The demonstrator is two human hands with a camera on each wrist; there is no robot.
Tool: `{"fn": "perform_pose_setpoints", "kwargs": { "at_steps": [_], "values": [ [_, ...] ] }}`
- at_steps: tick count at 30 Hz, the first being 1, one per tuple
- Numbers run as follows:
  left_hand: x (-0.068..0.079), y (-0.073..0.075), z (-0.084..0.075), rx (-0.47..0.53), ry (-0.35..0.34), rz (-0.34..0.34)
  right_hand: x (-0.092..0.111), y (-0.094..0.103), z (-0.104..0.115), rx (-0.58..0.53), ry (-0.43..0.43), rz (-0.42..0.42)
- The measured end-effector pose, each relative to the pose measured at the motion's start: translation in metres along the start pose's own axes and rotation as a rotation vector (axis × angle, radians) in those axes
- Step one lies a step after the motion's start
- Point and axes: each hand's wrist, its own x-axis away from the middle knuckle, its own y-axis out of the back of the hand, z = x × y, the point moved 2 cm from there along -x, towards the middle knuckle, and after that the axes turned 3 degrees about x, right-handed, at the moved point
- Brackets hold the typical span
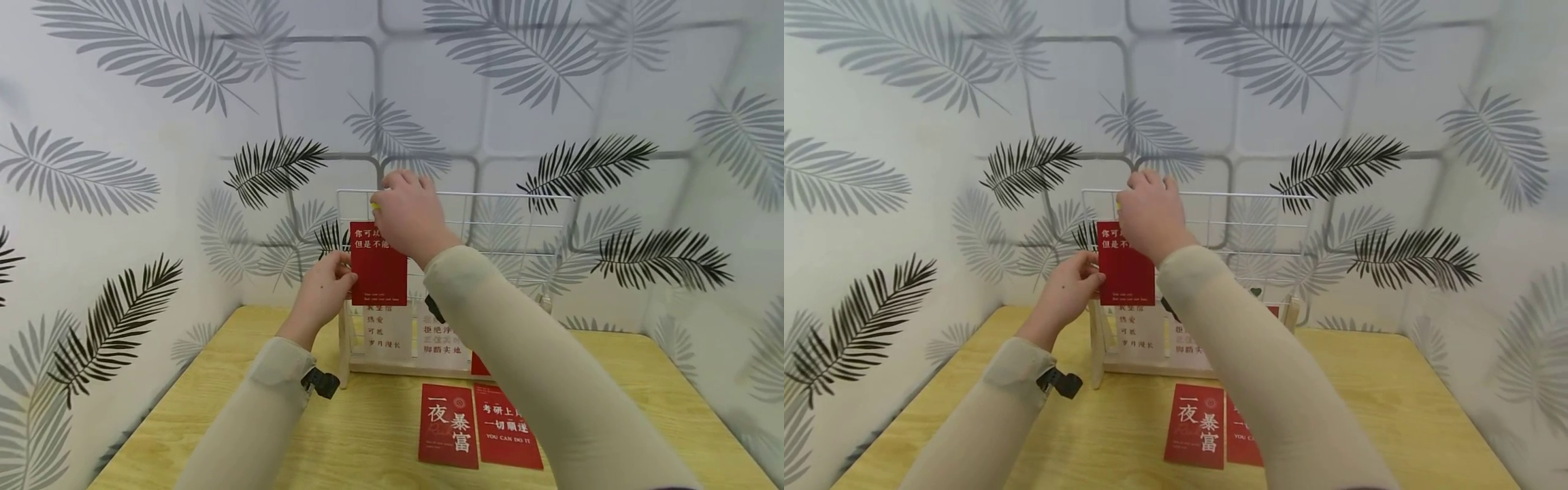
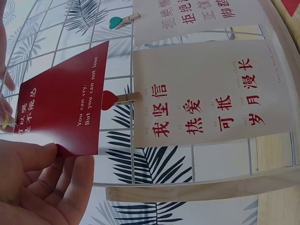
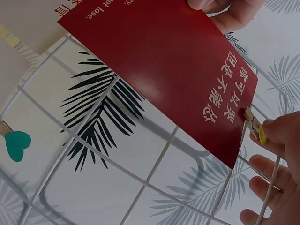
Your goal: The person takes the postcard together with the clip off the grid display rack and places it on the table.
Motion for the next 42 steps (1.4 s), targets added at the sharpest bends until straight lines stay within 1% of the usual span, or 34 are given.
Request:
{"fn": "perform_pose_setpoints", "kwargs": {
  "at_steps": [8, 17, 23, 27, 35, 38, 42],
  "values": [
    [-0.0013, -0.0005, 0.0009, 0.006, -0.003, -0.002, 0.0003, -0.0033, 0.0017, 0.024, -0.011, -0.027],
    [-0.0027, 0.0005, 0.0006, 0.003, -0.007, -0.003, -0.0004, -0.0040, 0.0025, -0.008, -0.022, -0.084],
    [-0.0017, 0.0018, 0.0013, -0.020, -0.014, -0.023, 0.0019, -0.0028, 0.0038, -0.034, 0.002, -0.129],
    [-0.0009, 0.0015, 0.0019, -0.023, -0.024, -0.027, 0.0051, -0.0024, 0.0038, -0.041, 0.017, -0.142],
    [0.0003, 0.0014, 0.0037, -0.021, -0.065, -0.035, 0.0068, -0.0020, 0.0031, -0.061, 0.030, -0.168],
    [0.0006, 0.0017, 0.0046, -0.012, -0.066, -0.027, 0.0062, -0.0003, 0.0016, -0.086, 0.047, -0.191],
    [0.0008, 0.0020, 0.0041, 0.004, -0.078, -0.017, 0.0071, 0.0041, -0.0027, -0.158, 0.059, -0.234]
  ]
}}
